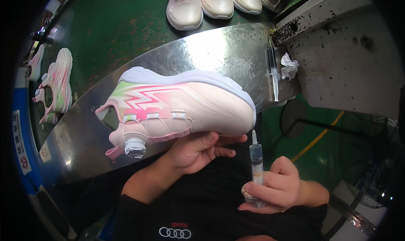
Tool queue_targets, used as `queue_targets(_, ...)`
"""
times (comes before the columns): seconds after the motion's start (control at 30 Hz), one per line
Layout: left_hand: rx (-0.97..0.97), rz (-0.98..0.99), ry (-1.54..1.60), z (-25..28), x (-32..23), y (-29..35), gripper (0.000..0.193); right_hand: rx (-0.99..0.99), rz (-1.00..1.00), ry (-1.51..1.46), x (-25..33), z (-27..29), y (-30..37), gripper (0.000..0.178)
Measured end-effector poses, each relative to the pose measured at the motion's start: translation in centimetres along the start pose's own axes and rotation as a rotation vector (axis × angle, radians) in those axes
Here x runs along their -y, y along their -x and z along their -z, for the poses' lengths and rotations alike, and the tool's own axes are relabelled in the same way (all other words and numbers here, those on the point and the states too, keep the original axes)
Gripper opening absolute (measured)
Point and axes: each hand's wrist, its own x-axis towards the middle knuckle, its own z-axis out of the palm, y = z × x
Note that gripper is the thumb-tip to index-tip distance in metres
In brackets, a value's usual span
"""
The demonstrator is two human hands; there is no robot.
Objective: The person picks up shoes one at a time from a conveyor belt, applies adhesive along the shoe seams using a syringe, and places each shoe back onto the conveyor belt.
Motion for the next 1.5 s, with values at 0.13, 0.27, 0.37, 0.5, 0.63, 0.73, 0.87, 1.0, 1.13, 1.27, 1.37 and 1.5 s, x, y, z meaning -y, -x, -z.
queue_targets(0.13,0.011,-0.026,0.008,-0.5,-0.1,0.1,0.041,-0.026,0.043,0.083,-0.2,-0.9,0.2,0.033)
queue_targets(0.27,0.013,-0.037,0.005,-1.3,-0.4,0.2,0.042,-0.04,0.089,0.148,-0.5,-1.5,0.2,0.031)
queue_targets(0.37,0.021,-0.043,-0.003,-1.7,-0.5,0.1,0.043,-0.058,0.108,0.213,-0.6,-1.7,0.3,0.031)
queue_targets(0.5,0.017,-0.048,0.032,-2.2,-0.4,-0.3,0.043,-0.068,0.122,0.252,-1.0,-1.5,0.4,0.03)
queue_targets(0.63,0.002,-0.07,0.005,-1.5,-0.6,0.7,0.042,-0.082,0.192,0.252,-0.7,-1.7,0.0,0.03)
queue_targets(0.73,-0.006,-0.055,-0.024,-1.8,-0.5,2.6,0.04,-0.247,0.2,0.251,0.1,-1.3,0.8,0.037)
queue_targets(0.87,-0.226,-0.025,-0.009,-1.3,0.3,9.3,0.065,-0.271,-0.004,0.26,-4.2,-2.0,1.4,0.055)
queue_targets(1.0,-0.515,-0.202,-0.147,-2.0,-1.4,16.1,0.081,-0.243,-0.004,0.21,-9.1,-4.1,-2.7,0.05)
queue_targets(1.13,-0.579,-0.329,-0.371,-2.3,-3.2,15.8,0.083,-0.315,-0.042,0.18,-11.7,-5.7,-5.2,0.049)
queue_targets(1.27,-0.581,-0.414,-0.636,-0.2,-9.4,11.3,0.075,-0.386,-0.093,0.114,-12.7,-5.9,-5.8,0.047)
queue_targets(1.37,-0.579,-0.395,-0.769,0.8,-17.0,5.9,0.057,-0.437,-0.129,0.061,-13.0,-6.4,-5.7,0.046)
queue_targets(1.5,-0.583,-0.372,-0.734,3.1,-23.9,-3.5,0.045,-0.399,-0.133,0.093,-12.7,-6.6,-6.1,0.047)
